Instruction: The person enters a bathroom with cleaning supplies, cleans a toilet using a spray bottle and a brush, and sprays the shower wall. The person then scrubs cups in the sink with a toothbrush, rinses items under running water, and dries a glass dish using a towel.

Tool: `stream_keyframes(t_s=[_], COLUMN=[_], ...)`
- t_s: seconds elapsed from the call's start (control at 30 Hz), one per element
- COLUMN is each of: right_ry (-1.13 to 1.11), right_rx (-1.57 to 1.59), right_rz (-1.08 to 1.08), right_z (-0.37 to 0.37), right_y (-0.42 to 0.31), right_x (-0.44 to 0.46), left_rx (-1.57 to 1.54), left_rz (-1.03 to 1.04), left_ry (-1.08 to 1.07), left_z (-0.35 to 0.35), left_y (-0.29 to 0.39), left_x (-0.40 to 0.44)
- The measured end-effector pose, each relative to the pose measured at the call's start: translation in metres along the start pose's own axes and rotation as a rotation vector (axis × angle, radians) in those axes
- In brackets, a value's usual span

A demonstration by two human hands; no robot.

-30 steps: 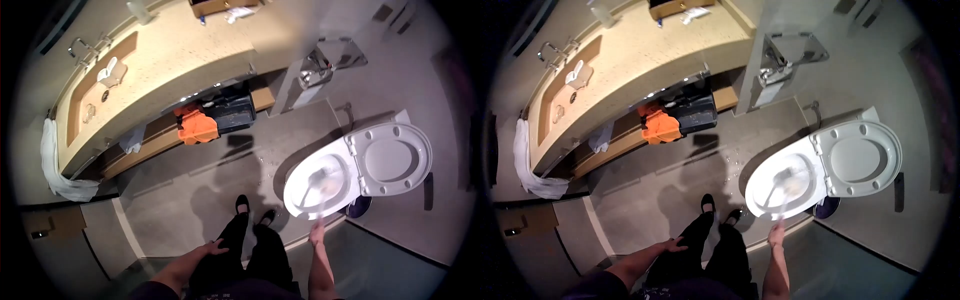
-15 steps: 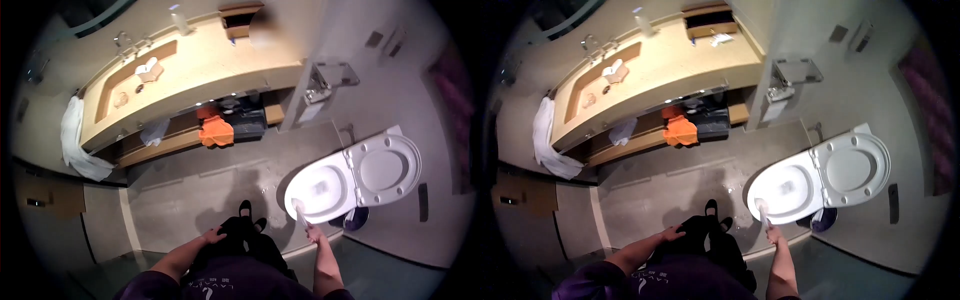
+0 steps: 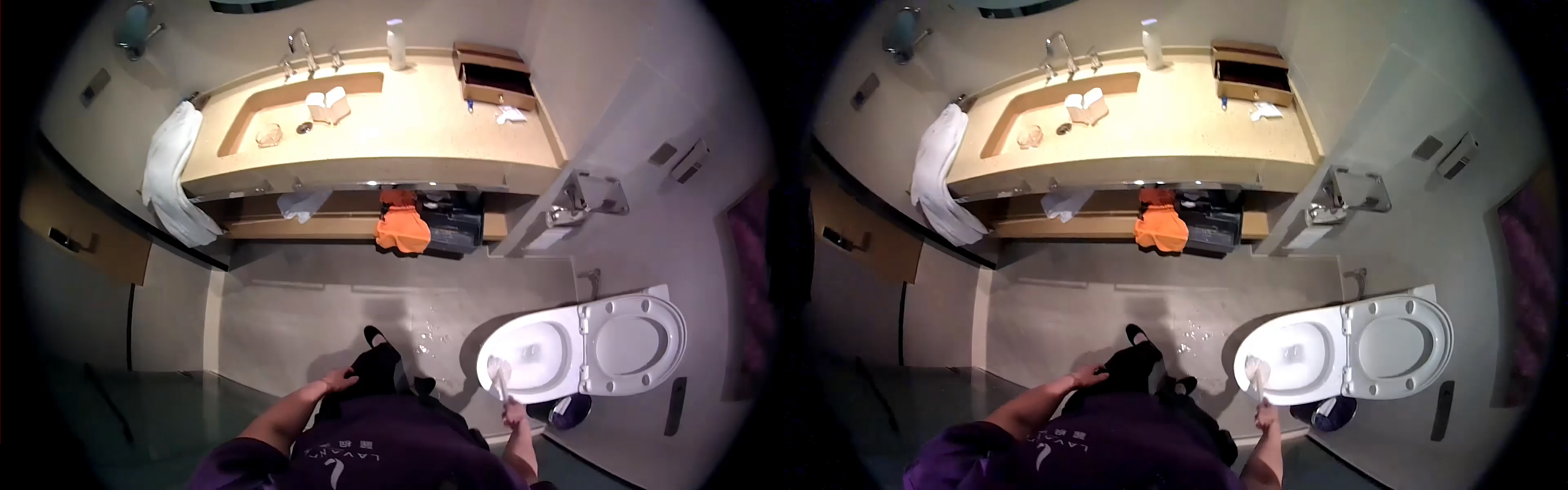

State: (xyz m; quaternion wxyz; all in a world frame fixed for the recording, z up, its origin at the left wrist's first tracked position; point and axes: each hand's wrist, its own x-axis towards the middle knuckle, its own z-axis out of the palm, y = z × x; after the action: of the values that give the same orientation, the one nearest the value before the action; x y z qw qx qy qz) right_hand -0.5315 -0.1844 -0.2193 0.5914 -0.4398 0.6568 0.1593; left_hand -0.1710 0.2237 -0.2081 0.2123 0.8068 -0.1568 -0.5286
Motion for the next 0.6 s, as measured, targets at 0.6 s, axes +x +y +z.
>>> stream_keyframes(t_s=[0.6], right_ry=[0.292], right_rx=[-0.924], right_rz=[-0.687], right_z=[0.144], right_y=[-0.387], right_x=[-0.003], left_rx=[-0.535], left_rz=[-0.011], left_ry=[0.175], left_z=[-0.140], left_y=[-0.040], left_x=[0.122])
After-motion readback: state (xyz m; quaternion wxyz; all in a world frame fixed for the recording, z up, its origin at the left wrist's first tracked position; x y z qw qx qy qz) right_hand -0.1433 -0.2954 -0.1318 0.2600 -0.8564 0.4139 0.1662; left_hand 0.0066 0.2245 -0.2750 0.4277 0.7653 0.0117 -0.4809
